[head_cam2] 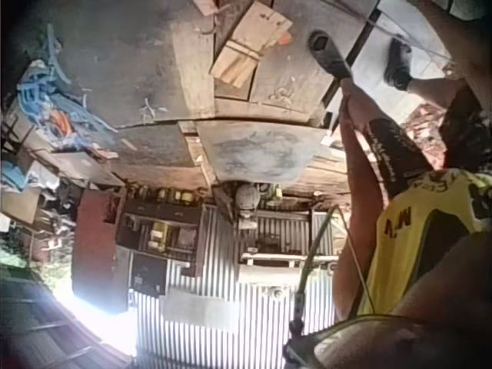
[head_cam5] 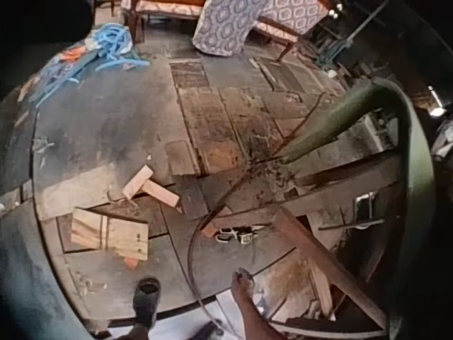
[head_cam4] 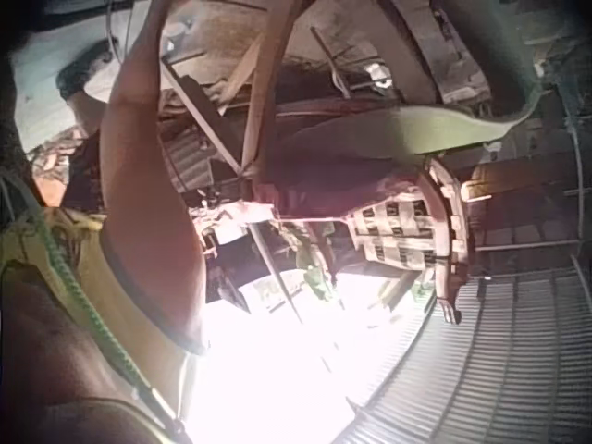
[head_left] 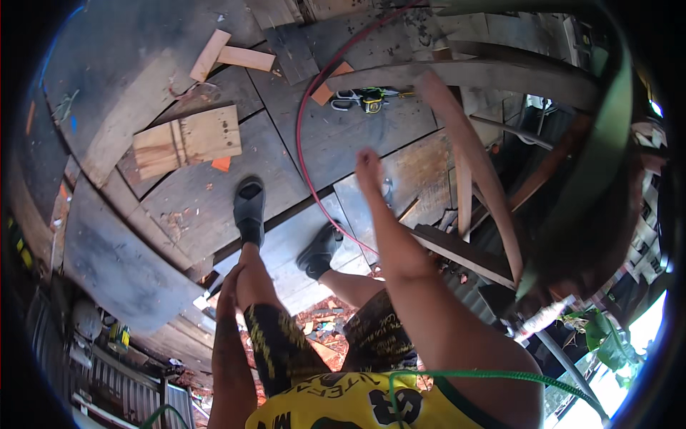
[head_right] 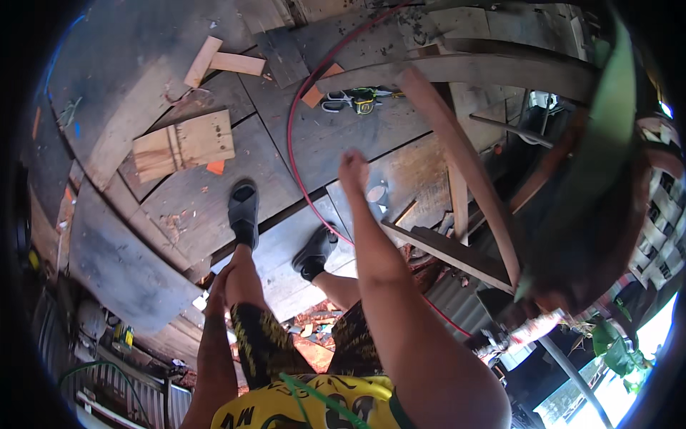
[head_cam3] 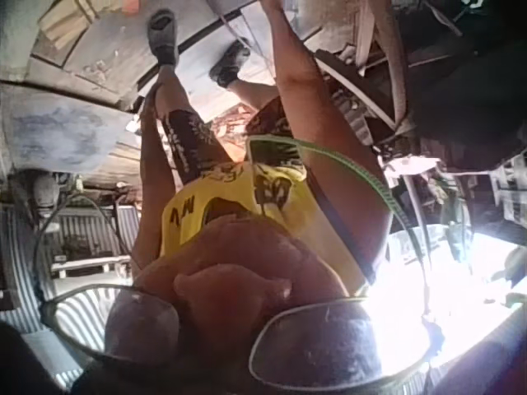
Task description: Attaching floral fabric to a carved wooden chair frame using a pneumatic staple gun.
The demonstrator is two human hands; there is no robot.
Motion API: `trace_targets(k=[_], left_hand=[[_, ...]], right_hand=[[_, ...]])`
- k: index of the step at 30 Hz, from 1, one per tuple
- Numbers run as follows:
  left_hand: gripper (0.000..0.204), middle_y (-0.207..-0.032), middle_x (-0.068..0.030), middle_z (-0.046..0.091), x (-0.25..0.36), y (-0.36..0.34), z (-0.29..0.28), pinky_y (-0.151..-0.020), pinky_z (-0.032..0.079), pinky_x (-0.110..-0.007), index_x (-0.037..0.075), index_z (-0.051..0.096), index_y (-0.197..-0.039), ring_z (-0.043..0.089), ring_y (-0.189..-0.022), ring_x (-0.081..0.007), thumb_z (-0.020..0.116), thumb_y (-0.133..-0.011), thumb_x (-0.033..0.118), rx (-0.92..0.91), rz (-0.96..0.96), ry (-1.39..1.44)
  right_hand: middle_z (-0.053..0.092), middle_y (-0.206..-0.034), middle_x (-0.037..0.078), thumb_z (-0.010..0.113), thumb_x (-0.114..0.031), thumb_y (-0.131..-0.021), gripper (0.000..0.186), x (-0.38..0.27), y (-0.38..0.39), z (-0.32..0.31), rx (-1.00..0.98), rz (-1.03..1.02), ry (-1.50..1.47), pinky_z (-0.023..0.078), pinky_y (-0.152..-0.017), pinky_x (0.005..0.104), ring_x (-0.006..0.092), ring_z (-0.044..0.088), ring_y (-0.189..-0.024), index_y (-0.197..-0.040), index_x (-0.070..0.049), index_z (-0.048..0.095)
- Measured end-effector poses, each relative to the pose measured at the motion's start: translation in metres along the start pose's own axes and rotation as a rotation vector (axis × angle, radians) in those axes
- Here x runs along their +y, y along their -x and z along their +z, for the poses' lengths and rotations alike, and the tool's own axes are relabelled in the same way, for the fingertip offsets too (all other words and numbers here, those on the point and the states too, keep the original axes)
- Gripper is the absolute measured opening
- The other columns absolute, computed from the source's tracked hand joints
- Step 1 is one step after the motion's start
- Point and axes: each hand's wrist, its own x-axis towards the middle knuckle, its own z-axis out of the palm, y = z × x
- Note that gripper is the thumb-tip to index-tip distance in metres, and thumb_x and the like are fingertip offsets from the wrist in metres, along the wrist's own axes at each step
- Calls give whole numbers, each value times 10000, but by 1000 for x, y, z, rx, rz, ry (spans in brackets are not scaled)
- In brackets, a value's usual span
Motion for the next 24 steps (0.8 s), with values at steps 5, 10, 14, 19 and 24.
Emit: trace_targets(k=[5,10,14,19,24], left_hand=[[479,-1236,-155,704,38,-42,17,-1035,520,-371,11,642,-1343,675,-1147,-241,643,-1005,350,-25,144,-113],[409,-1179,-163,722,77,-52,78,-1031,530,-385,11,666,-1293,691,-1137,-247,642,-992,286,35,216,-467],[355,-1134,-169,736,109,-40,130,-1027,537,-397,10,685,-1253,704,-1130,-252,640,-981,235,104,270,-763],[293,-1078,-177,754,114,-17,147,-1023,546,-411,9,708,-1203,720,-1120,-258,639,-968,171,162,330,-954],[353,-1085,-157,761,130,-34,86,-1005,559,-416,-8,705,-1175,730,-1070,-260,585,-991,268,-223,573,-454]], right_hand=[[579,-1422,220,582,-247,-1005,470,53,-217,3,128,-269,559,453,-1095,549,392,514,-1355,-1454,-112,570],[511,-1576,152,542,-225,-996,515,31,-350,15,-14,-405,800,373,-1199,502,324,457,-1476,-1506,-149,543],[565,-1526,152,542,-209,-983,496,31,-356,37,62,-681,953,377,-1199,495,340,473,-1464,-1470,-128,590],[740,-1254,152,594,-204,-916,327,37,-338,40,338,-890,790,420,-1145,514,352,666,-1229,-1170,-114,778],[762,-1188,140,576,-191,-941,272,27,-343,35,231,-795,834,442,-1097,489,339,677,-1213,-1085,-121,796]])
